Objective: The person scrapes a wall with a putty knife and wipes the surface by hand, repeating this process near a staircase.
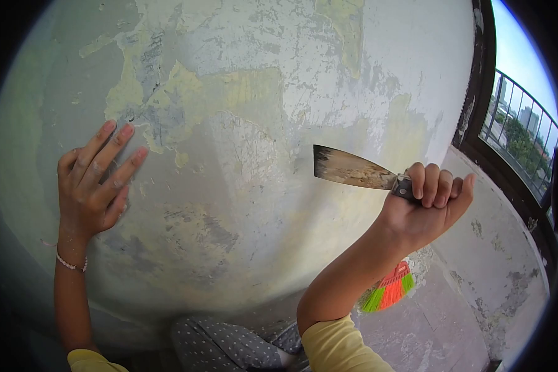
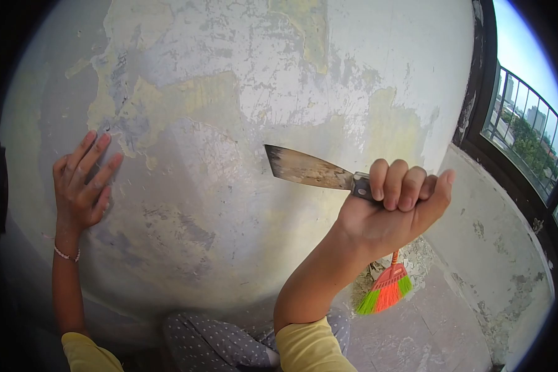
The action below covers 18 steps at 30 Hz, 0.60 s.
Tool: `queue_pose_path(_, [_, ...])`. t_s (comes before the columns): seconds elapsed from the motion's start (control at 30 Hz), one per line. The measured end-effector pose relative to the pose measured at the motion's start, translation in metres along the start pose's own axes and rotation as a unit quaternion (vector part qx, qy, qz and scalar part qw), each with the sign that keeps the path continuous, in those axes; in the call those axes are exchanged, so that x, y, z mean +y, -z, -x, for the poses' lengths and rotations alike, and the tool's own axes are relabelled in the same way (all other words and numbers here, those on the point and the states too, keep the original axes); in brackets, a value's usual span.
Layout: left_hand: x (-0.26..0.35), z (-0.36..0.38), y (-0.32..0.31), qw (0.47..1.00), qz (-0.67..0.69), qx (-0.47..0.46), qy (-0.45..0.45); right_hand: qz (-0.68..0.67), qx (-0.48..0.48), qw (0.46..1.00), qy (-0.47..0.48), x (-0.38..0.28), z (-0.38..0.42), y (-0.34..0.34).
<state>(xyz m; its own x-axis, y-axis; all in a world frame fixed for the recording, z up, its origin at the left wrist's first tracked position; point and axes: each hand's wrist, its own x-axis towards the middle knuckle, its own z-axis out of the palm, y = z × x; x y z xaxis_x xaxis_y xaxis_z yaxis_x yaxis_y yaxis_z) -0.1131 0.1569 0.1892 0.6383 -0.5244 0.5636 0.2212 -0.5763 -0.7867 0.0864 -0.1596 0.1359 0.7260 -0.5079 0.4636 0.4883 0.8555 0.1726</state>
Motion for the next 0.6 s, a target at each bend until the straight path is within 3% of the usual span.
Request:
queue_pose_path(0.17, [-0.001,-0.001,0.001,1.000,-0.002,-0.004,-0.015,0.126,0.046,0.991,0.026,0.043,0.023,-0.009])
queue_pose_path(0.23, [-0.001,-0.001,0.002,1.000,-0.001,-0.008,-0.022,0.110,0.009,0.994,-0.012,0.041,0.020,-0.008])
queue_pose_path(0.33, [-0.001,0.001,0.000,1.000,-0.003,-0.009,-0.019,0.068,0.028,0.997,-0.015,0.029,0.013,-0.009])
queue_pose_path(0.43, [0.000,-0.001,0.001,1.000,-0.007,-0.005,-0.020,-0.013,0.011,1.000,0.022,-0.010,0.002,-0.002])
queue_pose_path(0.53, [0.001,-0.002,0.002,1.000,-0.004,0.000,0.002,-0.002,-0.032,0.998,0.063,-0.004,0.007,0.007])
queue_pose_path(0.6, [0.003,-0.002,0.001,1.000,0.000,0.005,0.006,0.086,0.059,0.994,0.024,0.043,0.020,-0.007])
